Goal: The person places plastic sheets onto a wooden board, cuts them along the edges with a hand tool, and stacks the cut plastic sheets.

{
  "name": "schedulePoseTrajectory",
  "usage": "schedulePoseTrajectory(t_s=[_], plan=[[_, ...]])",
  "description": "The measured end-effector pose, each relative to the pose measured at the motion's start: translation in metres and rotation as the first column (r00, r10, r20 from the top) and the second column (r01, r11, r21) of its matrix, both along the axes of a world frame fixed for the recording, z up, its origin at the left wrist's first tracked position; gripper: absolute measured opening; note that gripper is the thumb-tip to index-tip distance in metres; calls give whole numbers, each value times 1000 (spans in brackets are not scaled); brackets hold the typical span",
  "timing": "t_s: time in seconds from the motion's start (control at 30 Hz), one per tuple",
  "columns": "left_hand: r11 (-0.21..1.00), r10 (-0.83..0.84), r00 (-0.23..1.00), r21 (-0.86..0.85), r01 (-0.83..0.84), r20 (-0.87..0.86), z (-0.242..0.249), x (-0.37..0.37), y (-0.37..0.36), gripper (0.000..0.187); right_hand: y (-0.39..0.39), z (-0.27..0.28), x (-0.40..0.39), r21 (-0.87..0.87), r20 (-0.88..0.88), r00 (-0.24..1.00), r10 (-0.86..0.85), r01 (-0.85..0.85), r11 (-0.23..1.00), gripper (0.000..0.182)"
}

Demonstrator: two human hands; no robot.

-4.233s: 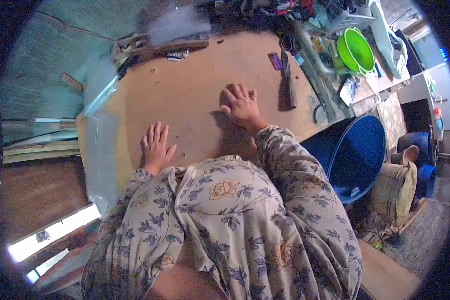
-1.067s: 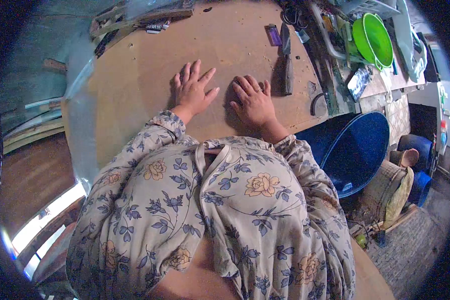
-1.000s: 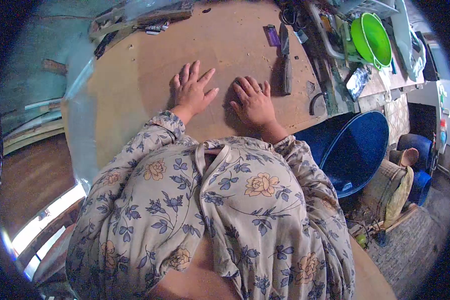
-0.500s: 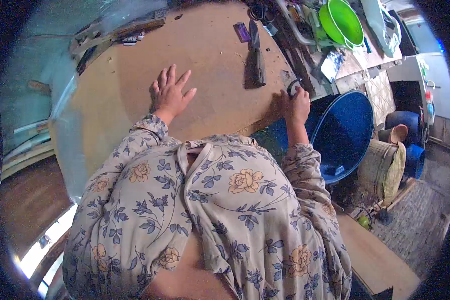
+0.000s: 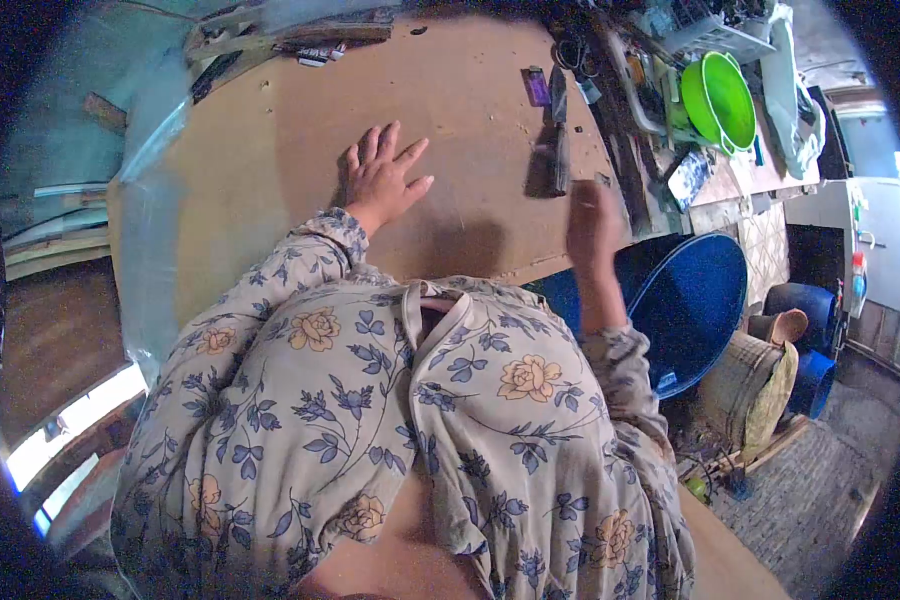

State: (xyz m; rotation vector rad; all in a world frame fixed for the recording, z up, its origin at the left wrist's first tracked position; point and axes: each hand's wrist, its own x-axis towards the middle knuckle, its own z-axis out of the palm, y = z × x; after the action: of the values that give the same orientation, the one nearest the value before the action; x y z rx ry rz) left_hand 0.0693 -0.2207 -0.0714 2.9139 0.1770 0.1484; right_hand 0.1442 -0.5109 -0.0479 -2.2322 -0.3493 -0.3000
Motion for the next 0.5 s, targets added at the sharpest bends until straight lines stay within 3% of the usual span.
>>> schedulePoseTrajectory(t_s=[0.07,0.13,0.2,0.5], plan=[[1000,-2,1000,-5,2,1,-1,2,-2,54,40,-7,-9,-24,-177,966,188,-195,981,9],[1000,-11,1000,-7,11,9,-1,2,-1,53,75,6,-17,-51,-41,950,308,-310,949,8],[1000,1,1000,-5,-1,10,-2,2,-1,53,92,-9,-15,-92,-128,941,315,-327,940,8],[1000,10,1000,-27,-9,3,-2,2,-2,53,102,-23,-11,-240,-104,934,342,-358,903,13]])
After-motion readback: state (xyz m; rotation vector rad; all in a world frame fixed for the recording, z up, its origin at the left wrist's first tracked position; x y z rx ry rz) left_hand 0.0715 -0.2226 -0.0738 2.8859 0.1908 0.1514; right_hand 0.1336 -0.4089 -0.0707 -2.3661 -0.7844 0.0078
